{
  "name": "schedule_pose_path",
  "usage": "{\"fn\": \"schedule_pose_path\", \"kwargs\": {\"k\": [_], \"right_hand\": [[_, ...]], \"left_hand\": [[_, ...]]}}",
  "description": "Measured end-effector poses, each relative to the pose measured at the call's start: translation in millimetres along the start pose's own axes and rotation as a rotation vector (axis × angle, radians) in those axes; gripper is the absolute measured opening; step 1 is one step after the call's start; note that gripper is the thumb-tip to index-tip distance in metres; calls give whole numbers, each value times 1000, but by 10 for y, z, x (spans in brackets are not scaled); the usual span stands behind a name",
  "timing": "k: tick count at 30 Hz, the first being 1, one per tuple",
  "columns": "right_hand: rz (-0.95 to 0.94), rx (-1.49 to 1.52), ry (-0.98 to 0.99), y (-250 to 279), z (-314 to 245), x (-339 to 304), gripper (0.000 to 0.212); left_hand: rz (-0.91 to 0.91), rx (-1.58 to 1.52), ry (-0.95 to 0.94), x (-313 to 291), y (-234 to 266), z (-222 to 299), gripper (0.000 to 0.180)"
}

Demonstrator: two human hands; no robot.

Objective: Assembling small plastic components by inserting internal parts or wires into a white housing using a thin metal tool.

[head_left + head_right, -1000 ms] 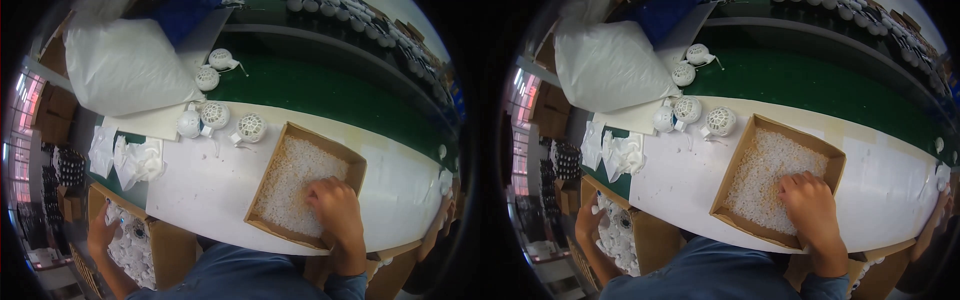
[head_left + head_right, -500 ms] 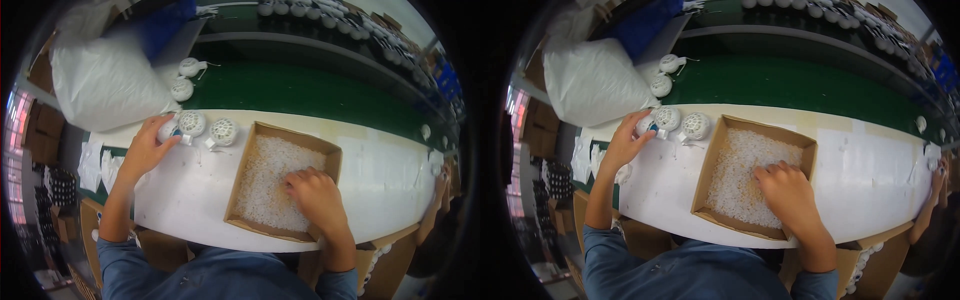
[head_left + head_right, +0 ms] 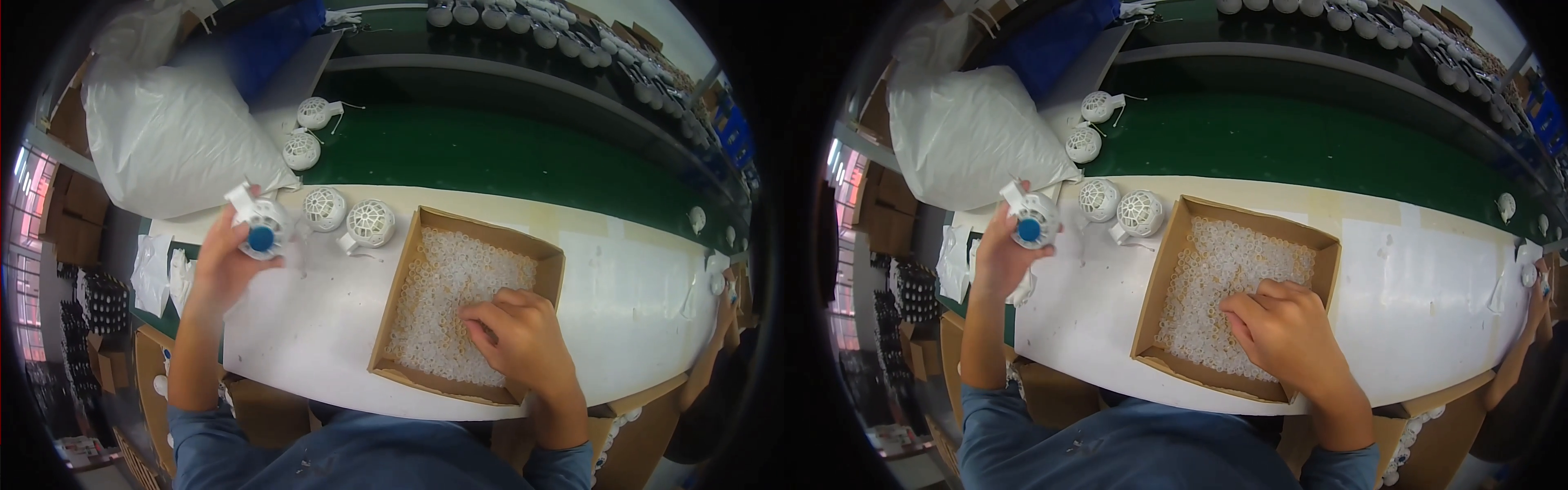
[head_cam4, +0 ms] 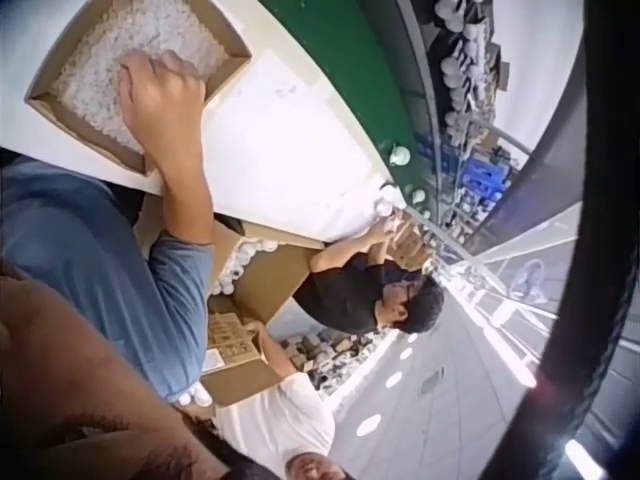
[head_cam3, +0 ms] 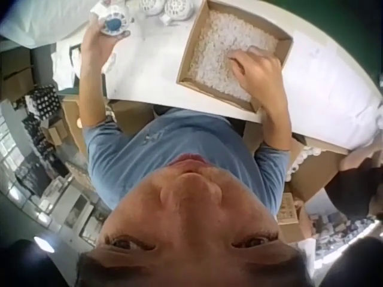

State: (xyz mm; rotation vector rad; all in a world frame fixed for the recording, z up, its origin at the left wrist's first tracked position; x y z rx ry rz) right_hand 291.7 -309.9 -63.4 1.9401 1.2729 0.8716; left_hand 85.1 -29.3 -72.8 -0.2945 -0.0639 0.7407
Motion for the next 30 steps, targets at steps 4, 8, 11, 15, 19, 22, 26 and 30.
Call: {"fn": "schedule_pose_path", "kwargs": {"k": [4,8,11,15,19,22,26,30], "right_hand": [[134,155,22,74,-5,60,17],[206,274,-31,178,88,79,20],[268,321,-71,274,154,66,20],[427,353,-47,404,162,-16,20],[559,336,26,474,181,-50,22],[606,323,26,470,201,-94,24],[634,279,23,476,187,-90,23],[640,271,30,483,206,-95,23]], "left_hand": [[-293,-253,159,216,-738,-231,40],[-529,-296,195,355,-1429,-371,34],[-608,-213,69,449,-1736,-420,31],[-807,195,-144,354,-2044,-443,33],[-800,295,-133,76,-2235,-409,47],[-858,402,-98,17,-2262,-362,55],[-874,467,-114,-30,-2227,-363,61],[-822,500,-185,-9,-2212,-331,52]]}}
Point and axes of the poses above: each hand's wrist, its own x-axis towards the middle knuckle, its own y-axis out of the back of the hand, z = x × y, the point moved 7 cm from there along x, towards the middle knuckle, and after that the axes turned 7 degrees about -y, right-handed, at the moved point
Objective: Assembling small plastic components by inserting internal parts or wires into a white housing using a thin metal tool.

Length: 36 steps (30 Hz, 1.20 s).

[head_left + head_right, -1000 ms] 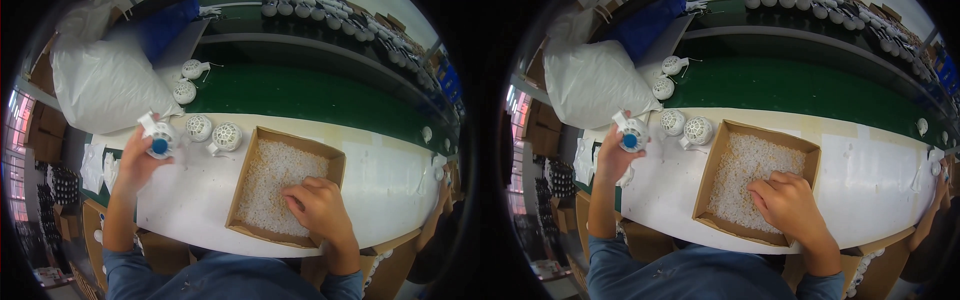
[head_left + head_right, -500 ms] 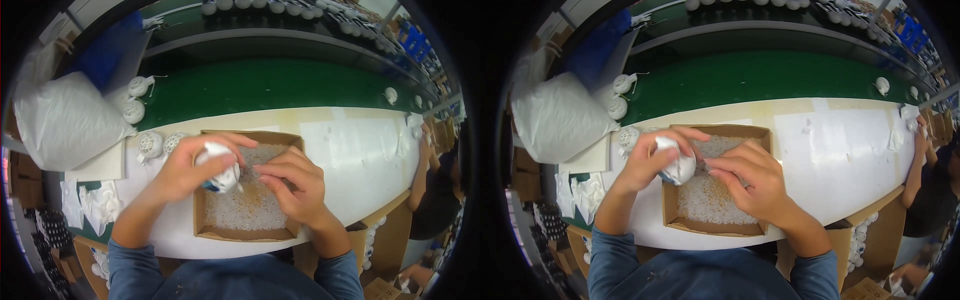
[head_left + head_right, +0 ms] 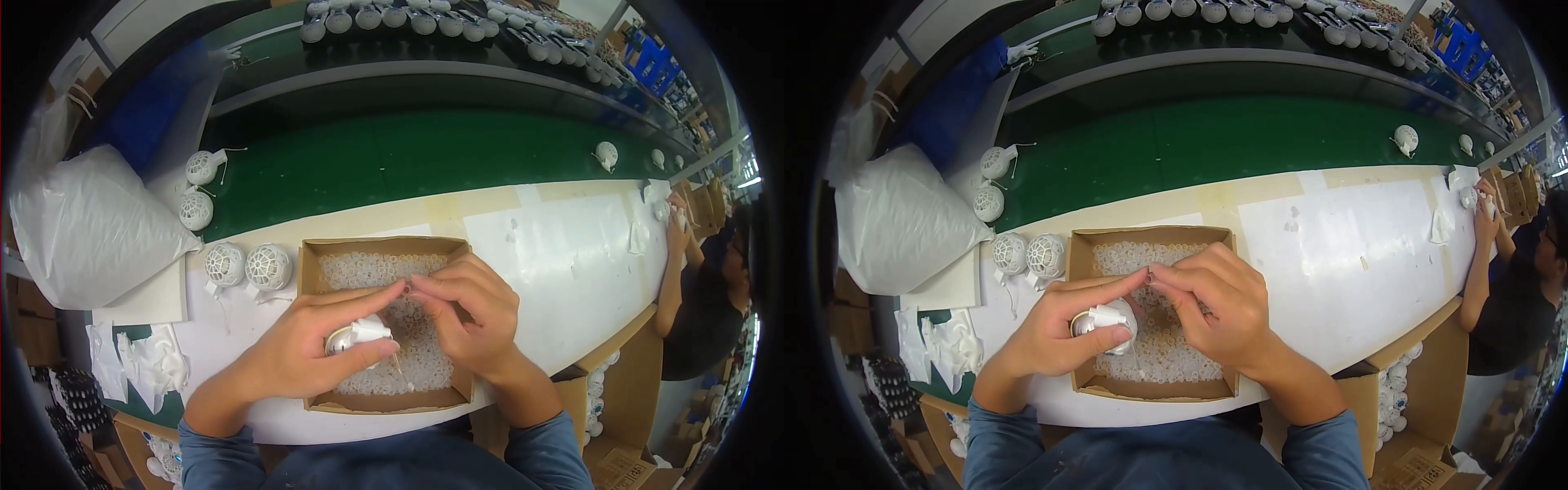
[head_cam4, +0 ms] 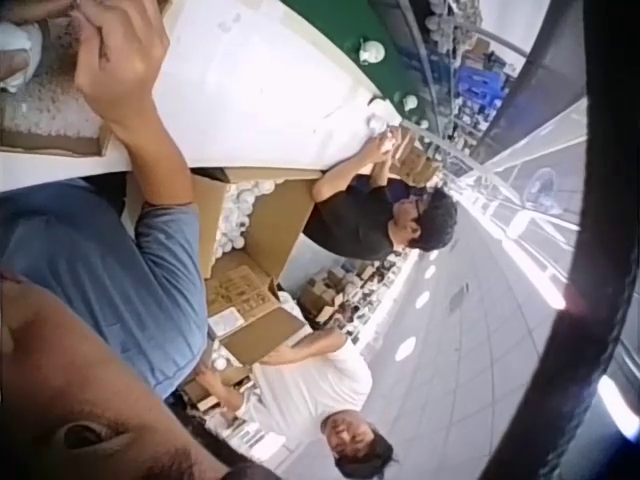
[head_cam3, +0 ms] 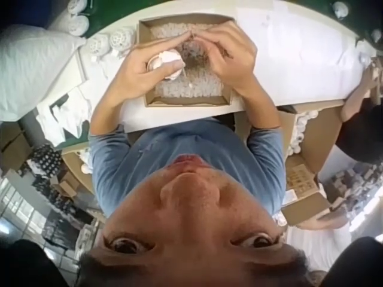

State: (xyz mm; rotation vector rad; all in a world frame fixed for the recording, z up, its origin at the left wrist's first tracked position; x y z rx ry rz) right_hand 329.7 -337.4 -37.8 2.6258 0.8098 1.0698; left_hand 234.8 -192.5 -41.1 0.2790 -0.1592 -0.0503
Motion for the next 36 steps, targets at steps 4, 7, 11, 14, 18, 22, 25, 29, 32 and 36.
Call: {"fn": "schedule_pose_path", "kwargs": {"k": [4,7,11,14,18,22,25,29,32,36], "right_hand": [[-4,-51,-73,63,32,59,23],[-26,156,-196,102,103,44,22],[-87,481,-483,-7,161,-49,21],[-153,439,-400,-32,98,-44,22],[-183,293,-281,-55,35,-26,23],[-180,181,-236,-110,32,-34,24],[-177,154,-209,-116,11,-21,24],[-175,175,-189,-110,-9,-20,24],[-192,235,-233,-123,15,-36,23],[-190,410,-333,-150,79,-79,20]], "left_hand": [[103,111,-73,32,168,-32,31],[198,139,-104,48,258,-63,18],[326,127,-134,40,329,-75,10],[353,149,-179,33,318,-72,10],[365,236,-218,36,275,-85,12],[368,245,-238,47,248,-110,11],[298,203,-262,41,188,-86,19],[328,8,-194,13,107,-112,36],[187,90,-261,50,66,-47,53],[59,153,-244,43,-69,-68,73]]}}
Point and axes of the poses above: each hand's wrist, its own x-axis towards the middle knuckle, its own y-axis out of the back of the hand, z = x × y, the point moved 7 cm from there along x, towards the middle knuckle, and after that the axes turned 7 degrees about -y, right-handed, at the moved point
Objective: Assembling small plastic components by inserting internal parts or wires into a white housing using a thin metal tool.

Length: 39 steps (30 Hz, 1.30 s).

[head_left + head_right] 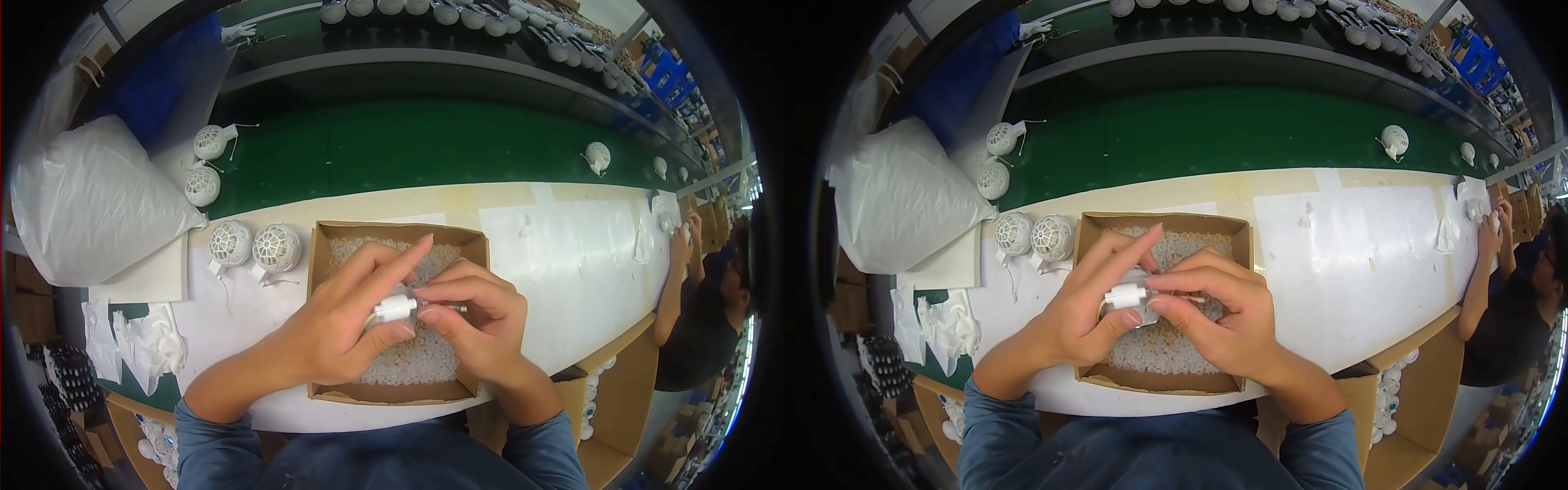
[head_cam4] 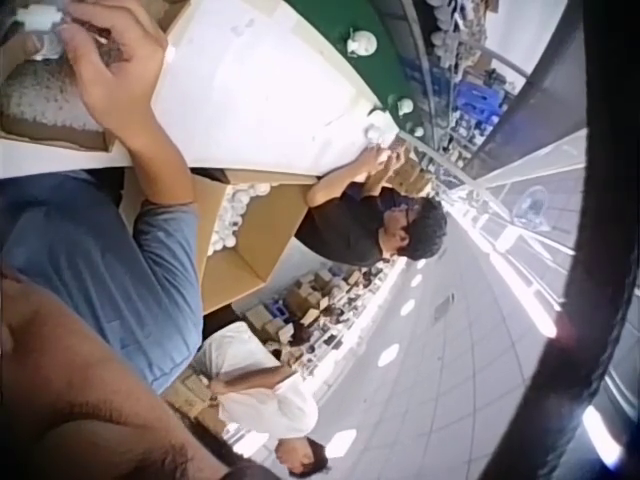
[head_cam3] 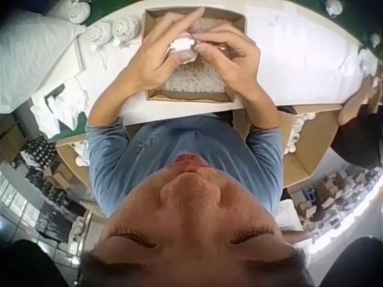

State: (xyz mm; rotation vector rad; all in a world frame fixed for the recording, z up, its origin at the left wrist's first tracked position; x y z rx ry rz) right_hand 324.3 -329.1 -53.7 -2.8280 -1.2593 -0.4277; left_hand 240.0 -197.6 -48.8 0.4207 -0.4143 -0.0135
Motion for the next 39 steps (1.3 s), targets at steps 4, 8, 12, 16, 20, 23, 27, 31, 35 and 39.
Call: {"fn": "schedule_pose_path", "kwargs": {"k": [4,8,12,16,20,23,27,31,35,39], "right_hand": [[-37,119,-62,-24,54,-28,19],[-43,137,-89,-19,69,-20,18],[-76,98,-77,-16,60,-6,20],[-63,-223,218,-42,-127,12,26],[59,-445,486,-69,-227,-66,28],[74,-526,645,-60,-261,-81,31],[24,-650,612,-72,-254,-78,25],[-8,-668,557,-87,-204,-45,21],[-28,-630,523,-71,-179,-31,24],[43,-494,325,-48,-189,103,28]], "left_hand": [[-51,-16,25,-26,-63,-24,85],[-51,-28,17,-29,-83,-28,85],[-88,-189,139,-2,-52,-80,83],[-103,-535,289,-84,-145,-140,68],[-157,-853,468,-139,-243,-182,60],[-193,-922,562,-174,-293,-207,59],[-192,-724,540,-169,-306,-237,61],[-165,-362,378,-122,-221,-207,61],[-186,-248,336,-103,-190,-199,60],[-122,-356,354,-58,-47,-235,61]]}}
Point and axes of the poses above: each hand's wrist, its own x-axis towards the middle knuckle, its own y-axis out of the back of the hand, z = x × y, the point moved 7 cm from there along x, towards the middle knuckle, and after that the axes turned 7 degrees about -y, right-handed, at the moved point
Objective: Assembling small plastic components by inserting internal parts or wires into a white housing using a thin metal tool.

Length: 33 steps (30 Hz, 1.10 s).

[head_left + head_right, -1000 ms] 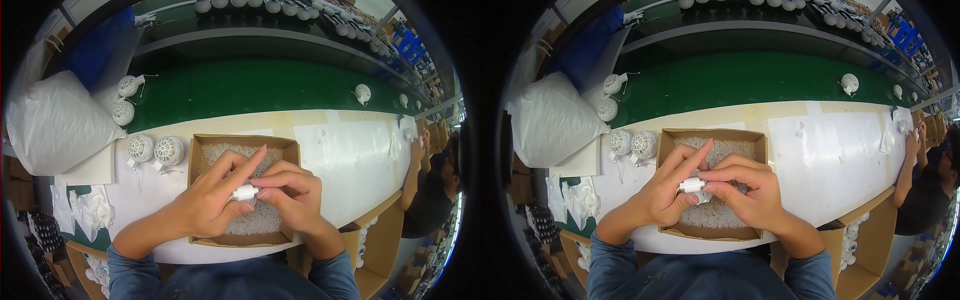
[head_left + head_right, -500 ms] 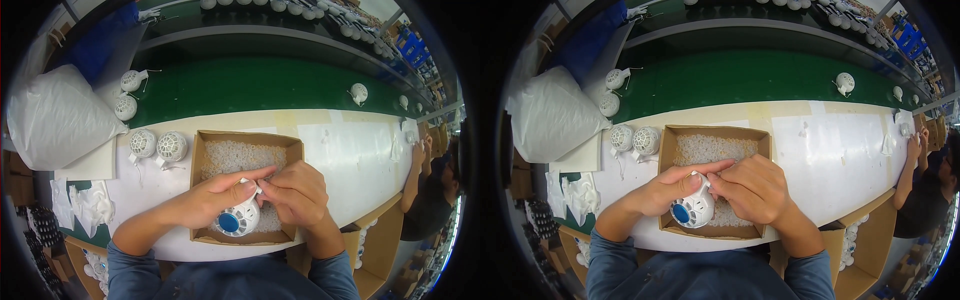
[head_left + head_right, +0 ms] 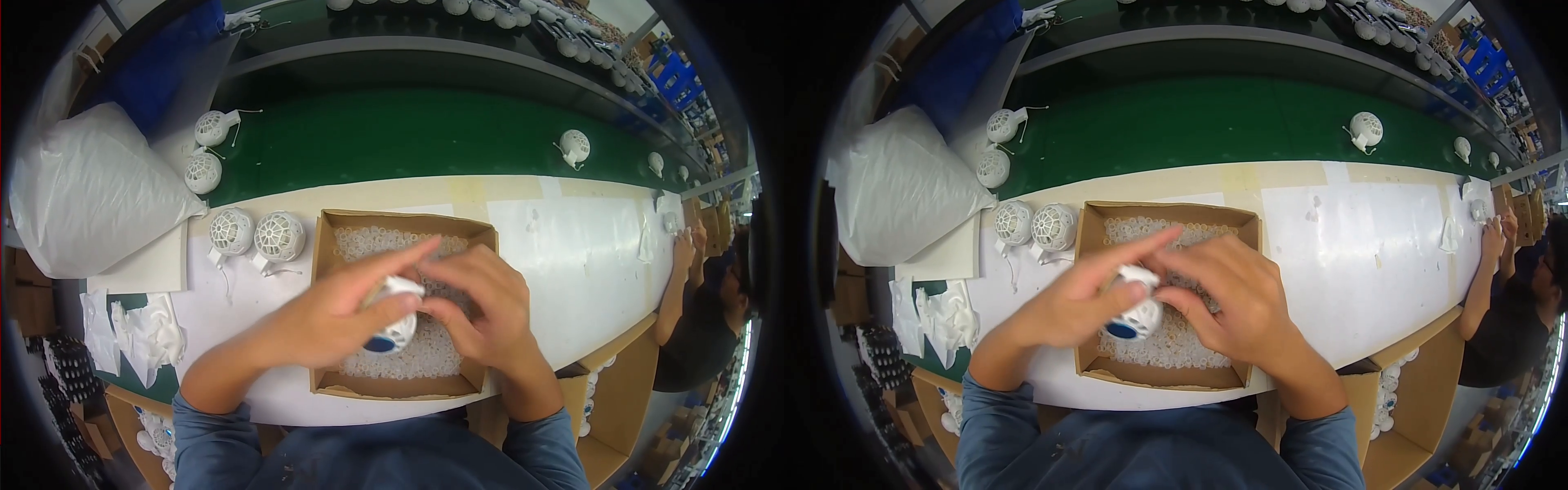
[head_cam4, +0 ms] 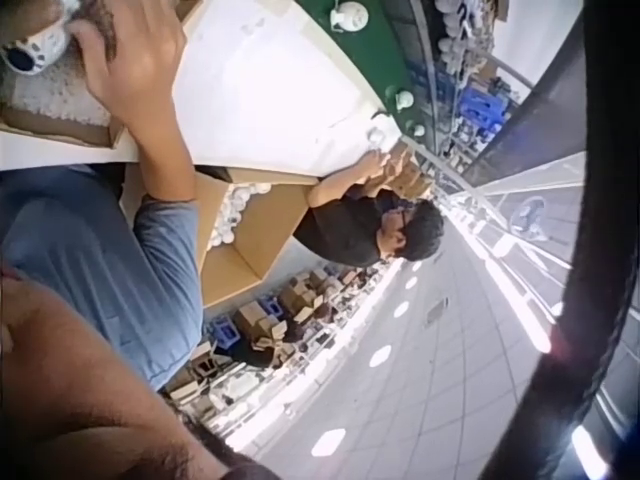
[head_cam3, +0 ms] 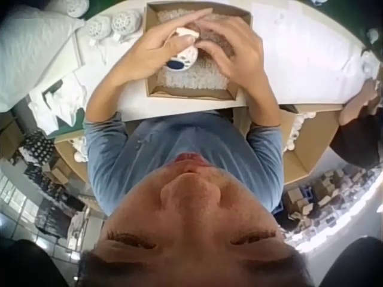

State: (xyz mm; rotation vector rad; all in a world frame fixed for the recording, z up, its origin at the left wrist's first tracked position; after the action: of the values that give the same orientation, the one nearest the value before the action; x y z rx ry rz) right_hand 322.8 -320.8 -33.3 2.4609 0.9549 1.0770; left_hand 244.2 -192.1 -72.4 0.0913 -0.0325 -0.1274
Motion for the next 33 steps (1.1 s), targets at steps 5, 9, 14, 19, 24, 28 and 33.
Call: {"fn": "schedule_pose_path", "kwargs": {"k": [5,9,14,19,24,28,33], "right_hand": [[-193,-200,-231,-168,138,-129,22],[-510,-673,-98,-407,246,-325,13],[-512,-600,-119,-387,248,-303,11],[-398,-388,-117,-304,190,-234,8],[-298,-251,-145,-246,144,-152,8],[-168,-153,-188,-134,172,-88,10],[-73,-78,-181,-95,221,-92,13]], "left_hand": [[247,-411,-58,-7,448,-47,67],[378,-858,-220,-27,552,4,63],[265,-887,-138,33,481,35,56],[238,-922,-206,35,549,-114,54],[109,-914,-309,88,504,-202,47],[102,-813,-229,33,396,-151,40],[98,-272,-282,28,296,21,41]]}}
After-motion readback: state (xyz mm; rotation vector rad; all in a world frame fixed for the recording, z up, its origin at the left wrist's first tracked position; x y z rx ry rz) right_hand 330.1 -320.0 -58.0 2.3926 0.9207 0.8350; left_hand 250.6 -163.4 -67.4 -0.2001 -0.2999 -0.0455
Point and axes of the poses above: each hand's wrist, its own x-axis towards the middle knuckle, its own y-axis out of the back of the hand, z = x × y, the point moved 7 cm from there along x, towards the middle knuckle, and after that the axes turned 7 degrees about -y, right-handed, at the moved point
